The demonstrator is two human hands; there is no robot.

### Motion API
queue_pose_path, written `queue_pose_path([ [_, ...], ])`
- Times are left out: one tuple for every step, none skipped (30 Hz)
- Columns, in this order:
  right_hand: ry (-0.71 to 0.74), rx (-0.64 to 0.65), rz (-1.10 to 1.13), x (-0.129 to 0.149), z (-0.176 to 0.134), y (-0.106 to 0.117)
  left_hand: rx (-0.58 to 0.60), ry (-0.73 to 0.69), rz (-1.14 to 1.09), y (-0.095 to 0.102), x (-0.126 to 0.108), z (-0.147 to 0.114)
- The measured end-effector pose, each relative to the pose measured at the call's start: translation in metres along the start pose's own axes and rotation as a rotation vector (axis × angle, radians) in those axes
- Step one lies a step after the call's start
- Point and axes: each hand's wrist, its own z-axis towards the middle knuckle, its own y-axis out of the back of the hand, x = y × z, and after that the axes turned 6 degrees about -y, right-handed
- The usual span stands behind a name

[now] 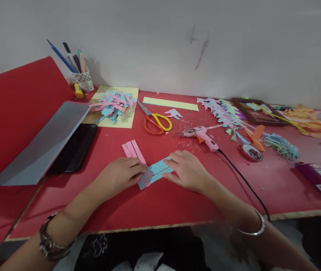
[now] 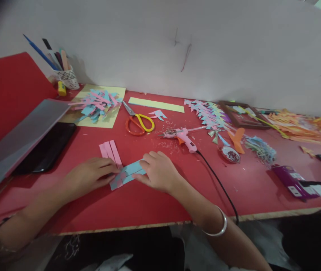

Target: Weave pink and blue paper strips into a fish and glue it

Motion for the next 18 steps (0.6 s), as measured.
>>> queue_pose_path([
  [0.034,-0.006,0.014,0.003,0.0,-0.002,0.002,-0.001,0.007,0.0,0.0,0.0],
  [0.071,-0.008,0.03,0.006,0.0,-0.003,0.004,-0.003,0.014,0.0,0.0,0.0],
  [0.104,-0.006,0.044,0.009,0.0,-0.005,0.005,-0.005,0.02,0.0,0.0,0.0],
  [0.122,0.003,0.052,0.012,0.0,-0.006,0.005,-0.009,0.025,0.0,0.0,0.001],
  [0.124,0.015,0.054,0.015,0.0,-0.006,0.004,-0.014,0.03,0.0,0.0,0.0],
  [0.114,0.028,0.052,0.016,0.0,-0.006,0.002,-0.019,0.032,0.0,0.0,0.0],
  [0.098,0.04,0.047,0.016,0.001,-0.005,-0.002,-0.02,0.033,0.0,0.0,0.0],
  [0.08,0.048,0.041,0.015,0.001,-0.004,-0.004,-0.019,0.034,0.0,0.0,0.0],
  [0.061,0.051,0.035,0.014,0.001,-0.002,-0.005,-0.018,0.033,0.0,0.0,0.0],
  [0.042,0.05,0.03,0.012,0.001,-0.001,-0.006,-0.015,0.029,0.0,-0.001,-0.001],
  [0.025,0.045,0.026,0.009,0.001,0.001,-0.007,-0.012,0.025,0.0,-0.001,-0.001],
  [0.009,0.039,0.021,0.007,0.001,0.002,-0.009,-0.009,0.022,0.0,-0.001,-0.001],
  [-0.003,0.033,0.016,0.005,0.001,0.002,-0.012,-0.007,0.019,0.0,-0.001,-0.001],
  [-0.012,0.028,0.013,0.003,0.0,0.003,-0.017,-0.007,0.019,0.0,0.0,-0.001],
  [-0.018,0.024,0.01,0.002,0.0,0.003,-0.02,-0.007,0.019,0.0,0.0,-0.001],
  [-0.023,0.019,0.007,0.001,0.0,0.003,-0.022,-0.008,0.02,0.0,0.0,-0.001],
  [-0.026,0.017,0.005,0.0,-0.001,0.003,-0.023,-0.007,0.022,0.0,0.0,-0.001],
  [-0.03,0.014,0.005,-0.001,-0.001,0.002,-0.022,-0.005,0.024,-0.001,0.0,-0.001],
])
